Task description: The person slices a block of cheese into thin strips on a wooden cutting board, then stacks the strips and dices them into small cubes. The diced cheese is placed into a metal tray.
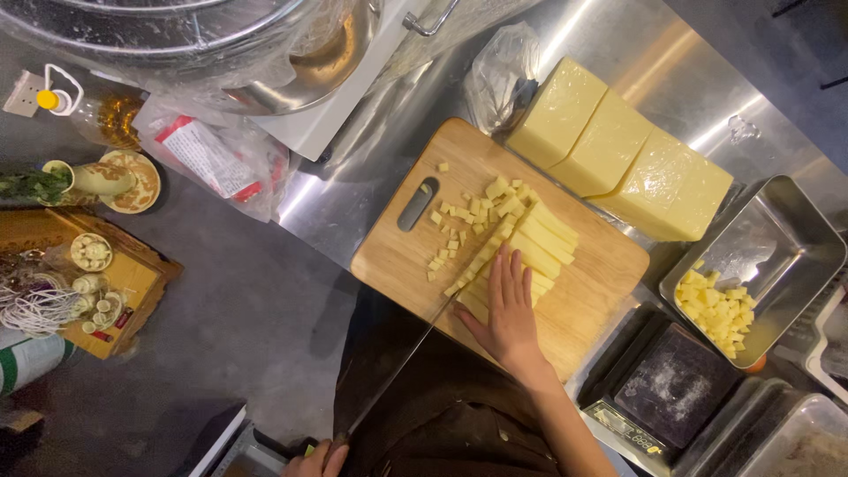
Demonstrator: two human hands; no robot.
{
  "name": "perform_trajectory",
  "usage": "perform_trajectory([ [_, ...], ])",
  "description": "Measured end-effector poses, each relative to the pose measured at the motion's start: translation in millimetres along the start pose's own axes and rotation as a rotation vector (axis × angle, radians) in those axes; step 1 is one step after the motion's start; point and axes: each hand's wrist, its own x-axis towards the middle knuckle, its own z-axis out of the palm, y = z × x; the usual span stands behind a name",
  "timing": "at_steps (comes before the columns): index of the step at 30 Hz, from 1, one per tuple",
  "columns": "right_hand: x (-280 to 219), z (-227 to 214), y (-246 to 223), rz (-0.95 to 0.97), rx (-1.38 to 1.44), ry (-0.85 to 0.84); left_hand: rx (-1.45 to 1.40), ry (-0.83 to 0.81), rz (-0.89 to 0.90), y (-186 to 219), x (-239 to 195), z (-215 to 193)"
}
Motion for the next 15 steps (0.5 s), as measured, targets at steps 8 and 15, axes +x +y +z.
perform_trajectory([
  [8,-13,-12,3,0.037,0.011,0.116,0.045,-0.288,0.102,7,34,-27],
  [15,-18,-11,5,0.056,0.024,0.121,-0.016,-0.456,0.143,80,28,-68],
])
